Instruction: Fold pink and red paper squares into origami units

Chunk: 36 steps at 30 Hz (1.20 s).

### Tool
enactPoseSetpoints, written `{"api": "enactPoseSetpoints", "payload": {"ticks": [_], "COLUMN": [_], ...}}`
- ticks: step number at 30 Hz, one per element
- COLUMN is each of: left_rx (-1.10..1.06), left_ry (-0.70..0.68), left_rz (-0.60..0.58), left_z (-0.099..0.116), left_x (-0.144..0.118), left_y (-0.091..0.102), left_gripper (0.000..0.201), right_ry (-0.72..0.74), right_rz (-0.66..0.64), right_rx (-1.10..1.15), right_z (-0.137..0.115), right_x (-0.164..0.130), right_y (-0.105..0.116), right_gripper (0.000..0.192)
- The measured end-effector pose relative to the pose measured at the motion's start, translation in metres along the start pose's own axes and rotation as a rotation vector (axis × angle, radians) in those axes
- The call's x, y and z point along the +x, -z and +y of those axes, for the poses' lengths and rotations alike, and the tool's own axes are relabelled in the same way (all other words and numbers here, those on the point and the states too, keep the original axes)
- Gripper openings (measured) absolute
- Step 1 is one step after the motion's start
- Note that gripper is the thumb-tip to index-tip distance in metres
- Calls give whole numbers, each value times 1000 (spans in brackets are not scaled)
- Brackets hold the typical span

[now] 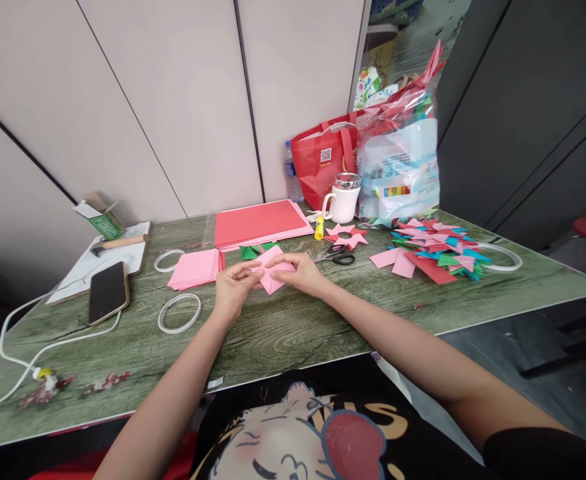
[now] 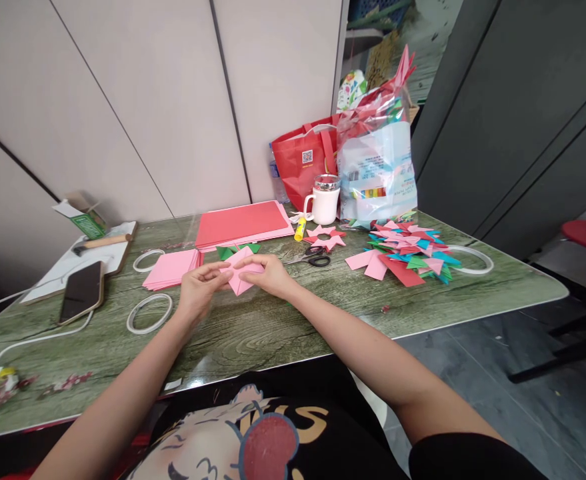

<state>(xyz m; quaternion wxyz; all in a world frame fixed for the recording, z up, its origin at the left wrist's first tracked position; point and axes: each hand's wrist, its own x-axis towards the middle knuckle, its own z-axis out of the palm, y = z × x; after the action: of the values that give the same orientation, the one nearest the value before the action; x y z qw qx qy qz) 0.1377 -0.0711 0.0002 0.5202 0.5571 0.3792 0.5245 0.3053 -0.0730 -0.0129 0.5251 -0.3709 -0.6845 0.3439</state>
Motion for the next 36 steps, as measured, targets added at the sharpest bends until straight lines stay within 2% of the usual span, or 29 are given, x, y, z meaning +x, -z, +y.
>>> {"api": "enactPoseSetpoints", "payload": {"ticks": [14,23,25,30,36], "left_rx": [54,38,30,-17,-100], "left_ry": [-28,-19,2,60,100], "left_rz": [-5,-5,16,47,10], "left_z": [1,2,2,2,5], "left_x": [0,1,1,0,0], "left_y": [0,-1,-2,-3,-3], "left_gripper": [35,66,60,29,29], "right_ry": [18,23,22,12,15], "right_rz": [-14,-33,-23,7,-10], "right_rx": [-9,-25,-33,-27,3], "right_z": [0,-4,-5,-4,-5], "right_x": [0,0,0,0,0], "right_y": [0,-1,-1,-1,-1], "right_gripper": [18,16,16,17,16]}}
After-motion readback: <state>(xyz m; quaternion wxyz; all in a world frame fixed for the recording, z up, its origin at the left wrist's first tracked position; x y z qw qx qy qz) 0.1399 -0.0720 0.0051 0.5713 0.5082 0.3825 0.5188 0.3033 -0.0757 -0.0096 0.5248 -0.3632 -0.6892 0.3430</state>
